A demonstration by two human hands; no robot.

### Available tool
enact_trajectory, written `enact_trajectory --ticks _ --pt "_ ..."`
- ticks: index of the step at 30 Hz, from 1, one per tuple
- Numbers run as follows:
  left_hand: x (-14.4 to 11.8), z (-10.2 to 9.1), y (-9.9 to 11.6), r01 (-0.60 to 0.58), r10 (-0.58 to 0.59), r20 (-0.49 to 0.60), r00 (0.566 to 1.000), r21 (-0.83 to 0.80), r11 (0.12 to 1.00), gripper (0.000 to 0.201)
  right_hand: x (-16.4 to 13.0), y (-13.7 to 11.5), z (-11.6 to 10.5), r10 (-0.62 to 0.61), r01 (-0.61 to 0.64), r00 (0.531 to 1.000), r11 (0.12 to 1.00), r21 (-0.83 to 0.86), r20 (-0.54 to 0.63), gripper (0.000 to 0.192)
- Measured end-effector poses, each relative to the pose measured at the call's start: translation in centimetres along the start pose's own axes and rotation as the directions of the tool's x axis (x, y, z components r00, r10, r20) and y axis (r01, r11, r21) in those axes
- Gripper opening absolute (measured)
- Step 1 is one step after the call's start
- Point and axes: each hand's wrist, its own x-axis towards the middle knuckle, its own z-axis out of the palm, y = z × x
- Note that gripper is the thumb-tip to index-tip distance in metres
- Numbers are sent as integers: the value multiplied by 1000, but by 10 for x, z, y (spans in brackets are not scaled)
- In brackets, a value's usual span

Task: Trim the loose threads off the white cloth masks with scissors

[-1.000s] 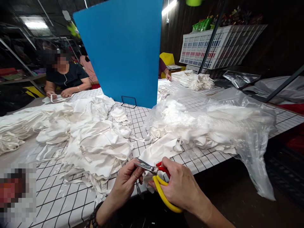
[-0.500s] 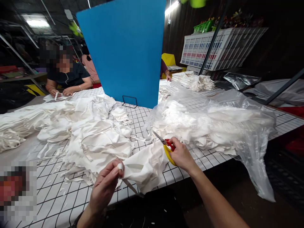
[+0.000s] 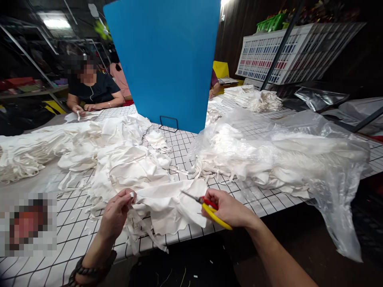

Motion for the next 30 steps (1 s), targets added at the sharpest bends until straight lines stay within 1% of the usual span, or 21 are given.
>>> enact_trajectory --ticks 2,3,4,8,10,12,14,16,18,19,20,21,22,23,24,25,26,27,28,29,30 --pt "-3 -6 -6 32 -34 24 999 99 995 28 14 -2 5 -69 53 978 995 -85 -195 20" --pt "-5 -8 -8 44 -48 35 998 115 992 29 24 -3 9 -120 88 960 987 -134 -255 18" --pt "-7 -9 -10 54 -59 39 998 112 992 30 36 -4 15 -166 123 949 978 -168 -267 17" --pt "-12 -8 -12 83 -83 -1 997 73 994 29 75 -6 40 -269 238 947 955 -178 -176 15" --pt "-11 -9 -7 60 -58 -35 998 45 997 28 84 -7 45 -298 272 936 950 -152 -190 15" --pt "-5 -11 5 6 -5 -67 998 7 1000 26 83 -10 40 -324 305 911 946 -112 -255 15" --pt "6 -14 30 -90 88 -98 991 -14 996 23 75 -17 27 -347 346 864 936 -71 -366 16" --pt "27 -14 68 -236 235 -119 965 13 972 20 61 -31 10 -377 432 771 902 -14 -513 22" --pt "57 -6 114 -398 405 -109 908 81 914 19 44 -51 -4 -406 556 650 830 38 -643 28" --pt "75 1 136 -483 502 -102 859 162 860 20 37 -61 -8 -418 606 603 794 50 -679 30" --pt "95 10 157 -554 586 -74 807 250 794 22 31 -70 -9 -427 641 575 765 60 -698 31" --pt "114 21 174 -587 626 -37 779 308 749 25 26 -77 -7 -439 656 571 752 63 -694 31" --pt "133 32 186 -578 629 8 777 406 708 26 22 -82 -3 -449 659 580 749 68 -680 30" --pt "148 43 193 -497 563 51 825 540 679 26 20 -85 4 -453 651 599 755 73 -660 28" --pt "160 52 194 -461 520 76 850 585 668 24 20 -84 13 -452 635 626 768 78 -636 27" --pt "166 60 190 -434 495 84 865 620 653 21 21 -81 23 -444 610 658 788 85 -608 25" --pt "166 65 180 -410 478 83 875 652 637 18 23 -76 34 -424 577 691 812 93 -585 23" --pt "158 67 167 -392 472 75 878 678 622 15 25 -68 45 -399 538 725 837 100 -562 21" --pt "145 68 150 -376 466 74 882 706 600 13 28 -60 56 -366 493 757 864 106 -541 19" --pt "125 67 130 -356 441 96 893 750 558 12 30 -51 65 -335 458 770 883 104 -543 18" --pt "101 65 110 -312 351 121 929 765 563 21 32 -43 74 -306 423 778 901 98 -548 17"
